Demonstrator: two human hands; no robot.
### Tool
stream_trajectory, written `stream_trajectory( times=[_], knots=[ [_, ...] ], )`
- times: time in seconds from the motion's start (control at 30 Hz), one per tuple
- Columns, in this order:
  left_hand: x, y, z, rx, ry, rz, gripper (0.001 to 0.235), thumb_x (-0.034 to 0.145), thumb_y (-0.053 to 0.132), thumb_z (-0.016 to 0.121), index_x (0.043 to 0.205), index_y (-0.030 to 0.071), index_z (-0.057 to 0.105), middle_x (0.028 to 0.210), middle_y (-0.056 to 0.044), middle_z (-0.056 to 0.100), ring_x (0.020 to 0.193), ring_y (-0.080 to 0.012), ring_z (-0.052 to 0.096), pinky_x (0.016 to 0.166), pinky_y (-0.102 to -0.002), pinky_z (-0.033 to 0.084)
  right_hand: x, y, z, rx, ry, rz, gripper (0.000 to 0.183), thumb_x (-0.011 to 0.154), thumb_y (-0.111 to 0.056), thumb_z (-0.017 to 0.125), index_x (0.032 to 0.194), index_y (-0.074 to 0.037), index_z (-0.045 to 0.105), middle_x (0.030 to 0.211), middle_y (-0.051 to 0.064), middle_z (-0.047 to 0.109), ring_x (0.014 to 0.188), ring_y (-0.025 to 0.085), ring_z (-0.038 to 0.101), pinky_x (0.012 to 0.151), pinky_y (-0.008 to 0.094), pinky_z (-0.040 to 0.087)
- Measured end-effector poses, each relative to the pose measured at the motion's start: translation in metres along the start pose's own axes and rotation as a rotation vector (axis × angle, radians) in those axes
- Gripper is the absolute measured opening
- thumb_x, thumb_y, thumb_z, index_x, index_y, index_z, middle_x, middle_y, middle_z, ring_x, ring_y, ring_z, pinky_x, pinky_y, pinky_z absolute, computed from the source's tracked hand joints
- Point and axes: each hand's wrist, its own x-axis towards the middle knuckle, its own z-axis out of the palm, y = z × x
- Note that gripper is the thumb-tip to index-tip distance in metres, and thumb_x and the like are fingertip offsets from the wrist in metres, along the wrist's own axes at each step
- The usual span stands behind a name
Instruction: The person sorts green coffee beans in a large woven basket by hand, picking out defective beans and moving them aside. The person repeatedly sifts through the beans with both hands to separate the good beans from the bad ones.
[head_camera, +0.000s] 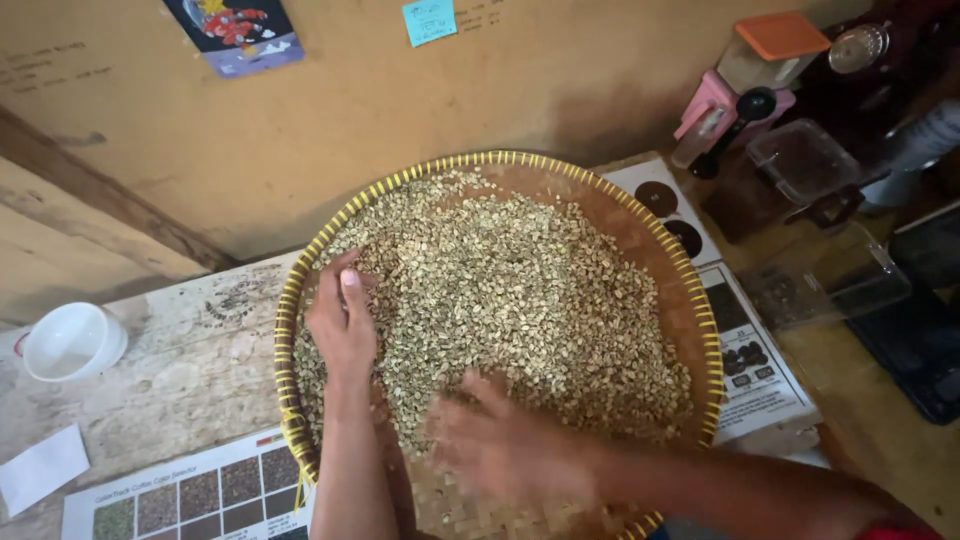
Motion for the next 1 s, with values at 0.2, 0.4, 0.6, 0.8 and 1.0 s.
stream_trajectory(
  times=[0.2, 0.4, 0.6, 0.8, 1.0],
  knots=[
    [-0.002, -0.004, -0.001, 0.003, 0.037, 0.045, 0.050, 0.114, 0.042, 0.029, 0.130, 0.008, 0.063, 0.085, -0.007, 0.074, 0.068, -0.0149, 0.066, 0.058, -0.033, 0.049, 0.023, 0.008, 0.032, -0.341, -0.171, -0.264, 0.064, 0.082, -0.027, 0.071, 0.144, -0.023, 0.055, 0.168, 0.013, 0.034, 0.158, 0.029, 0.028, 0.124, 0.072, 0.019],
    [0.000, 0.000, -0.008, -0.007, 0.074, 0.034, 0.047, 0.114, 0.039, 0.031, 0.128, 0.009, 0.063, 0.084, -0.002, 0.073, 0.063, -0.0137, 0.063, 0.057, -0.030, 0.048, 0.024, 0.058, 0.042, -0.589, 0.171, -0.030, 0.062, 0.098, -0.031, 0.055, 0.155, -0.009, 0.042, 0.167, 0.017, 0.031, 0.155, 0.044, 0.026, 0.116, 0.080, 0.012],
    [0.002, -0.019, -0.010, -0.076, 0.168, -0.021, 0.046, 0.115, 0.039, 0.031, 0.130, 0.007, 0.061, 0.088, -0.007, 0.073, 0.067, -0.0123, 0.064, 0.050, -0.025, 0.048, 0.005, -0.003, 0.094, -0.689, 0.171, -0.436, 0.033, 0.102, -0.035, 0.053, 0.128, -0.024, 0.070, 0.145, 0.003, 0.068, 0.150, 0.027, 0.054, 0.130, 0.066, 0.013],
    [0.004, -0.001, -0.033, -0.060, 0.295, -0.099, 0.043, 0.115, 0.037, 0.035, 0.130, 0.006, 0.062, 0.082, -0.007, 0.070, 0.067, -0.0155, 0.061, 0.068, -0.031, 0.047, 0.101, 0.012, 0.078, -0.459, -0.175, -0.134, 0.067, 0.093, -0.040, 0.046, 0.144, 0.003, 0.054, 0.160, 0.019, 0.045, 0.161, 0.031, 0.024, 0.124, 0.052, 0.020],
    [0.001, -0.014, -0.032, 0.025, 0.262, -0.118, 0.035, 0.114, 0.028, 0.038, 0.129, 0.016, 0.067, 0.082, -0.006, 0.074, 0.076, -0.0278, 0.066, 0.084, -0.041, 0.051, 0.148, 0.056, 0.036, -0.306, 0.351, -0.201, 0.055, 0.105, -0.049, 0.040, 0.093, -0.008, 0.075, 0.100, 0.018, 0.068, 0.107, 0.039, 0.063, 0.086, 0.058, 0.047]
  ],
)
